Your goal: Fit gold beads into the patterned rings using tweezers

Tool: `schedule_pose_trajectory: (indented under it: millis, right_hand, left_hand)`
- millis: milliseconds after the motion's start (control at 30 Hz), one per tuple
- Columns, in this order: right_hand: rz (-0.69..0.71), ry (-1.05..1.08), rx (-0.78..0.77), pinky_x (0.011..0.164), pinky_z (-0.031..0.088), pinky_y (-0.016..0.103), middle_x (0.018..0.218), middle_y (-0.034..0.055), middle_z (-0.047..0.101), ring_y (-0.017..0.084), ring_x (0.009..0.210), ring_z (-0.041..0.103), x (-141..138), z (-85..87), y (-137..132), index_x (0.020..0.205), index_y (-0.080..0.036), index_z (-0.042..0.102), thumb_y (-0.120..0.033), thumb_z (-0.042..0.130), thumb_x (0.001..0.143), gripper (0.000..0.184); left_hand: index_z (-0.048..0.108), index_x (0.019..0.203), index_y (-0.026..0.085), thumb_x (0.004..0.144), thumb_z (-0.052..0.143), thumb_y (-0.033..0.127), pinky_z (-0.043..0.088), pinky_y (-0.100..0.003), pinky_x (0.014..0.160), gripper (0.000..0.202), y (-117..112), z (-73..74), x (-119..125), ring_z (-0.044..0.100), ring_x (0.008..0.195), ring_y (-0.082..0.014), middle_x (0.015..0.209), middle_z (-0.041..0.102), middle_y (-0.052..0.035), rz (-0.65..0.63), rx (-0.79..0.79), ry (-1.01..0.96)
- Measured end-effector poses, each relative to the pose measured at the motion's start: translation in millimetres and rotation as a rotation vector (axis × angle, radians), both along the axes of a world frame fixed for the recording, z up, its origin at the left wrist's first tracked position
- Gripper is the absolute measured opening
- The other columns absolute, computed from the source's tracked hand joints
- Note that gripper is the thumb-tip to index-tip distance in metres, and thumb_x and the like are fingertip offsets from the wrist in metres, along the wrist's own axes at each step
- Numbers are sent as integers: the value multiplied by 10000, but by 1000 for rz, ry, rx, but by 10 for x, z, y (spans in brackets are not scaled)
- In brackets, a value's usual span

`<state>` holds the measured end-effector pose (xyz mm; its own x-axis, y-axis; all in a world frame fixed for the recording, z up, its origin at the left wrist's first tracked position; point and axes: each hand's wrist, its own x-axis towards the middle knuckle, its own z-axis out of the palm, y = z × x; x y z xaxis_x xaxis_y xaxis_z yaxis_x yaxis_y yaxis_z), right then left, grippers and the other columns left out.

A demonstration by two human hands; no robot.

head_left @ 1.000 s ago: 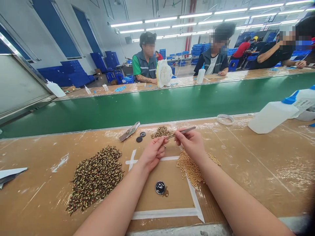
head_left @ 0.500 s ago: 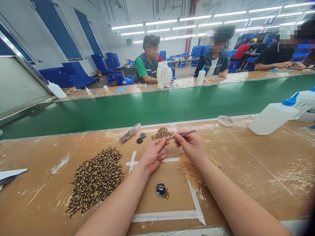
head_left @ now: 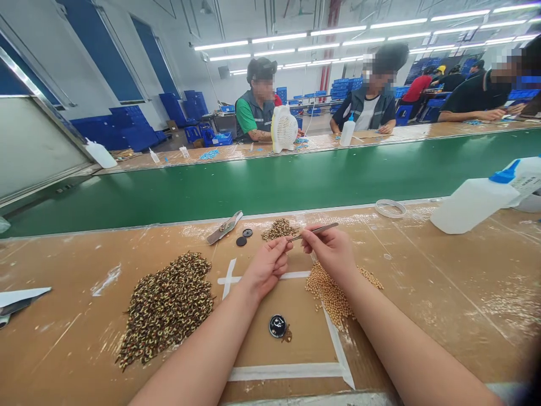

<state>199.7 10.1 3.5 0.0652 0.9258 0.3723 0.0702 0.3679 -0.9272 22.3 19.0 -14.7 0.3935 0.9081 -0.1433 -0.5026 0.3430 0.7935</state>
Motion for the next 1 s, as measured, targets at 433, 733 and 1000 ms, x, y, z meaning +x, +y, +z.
schedule_pose_trajectory:
  millis: [433, 733, 1000]
  right_hand:
    - [20, -96, 37, 557, 562, 284, 651, 34, 702, 163, 562, 662, 83, -16, -1, 891, -163, 736, -466, 702, 924, 307]
    - [59, -279, 131, 552, 518, 281, 645, 26, 690, 159, 563, 651, 171, 35, -44, 881, -178, 742, -405, 656, 968, 258]
    - [40, -249, 149, 565, 518, 284, 655, 21, 684, 158, 573, 644, 141, 50, -69, 885, -189, 731, -402, 667, 969, 238]
  left_hand:
    - [748, 1024, 126, 785, 860, 417, 138, -164, 404, 392, -18, -15, -2, 233, 436, 31, 825, 594, 10, -22, 35, 8]
    - [760, 1047, 129, 805, 846, 391, 115, -198, 428, 367, -1, -50, -18, 230, 442, 28, 848, 620, -8, -64, 42, -2]
    - [748, 1187, 170, 832, 820, 347, 133, -197, 441, 403, -44, 18, -26, 202, 451, 21, 818, 573, 12, -82, 84, -26]
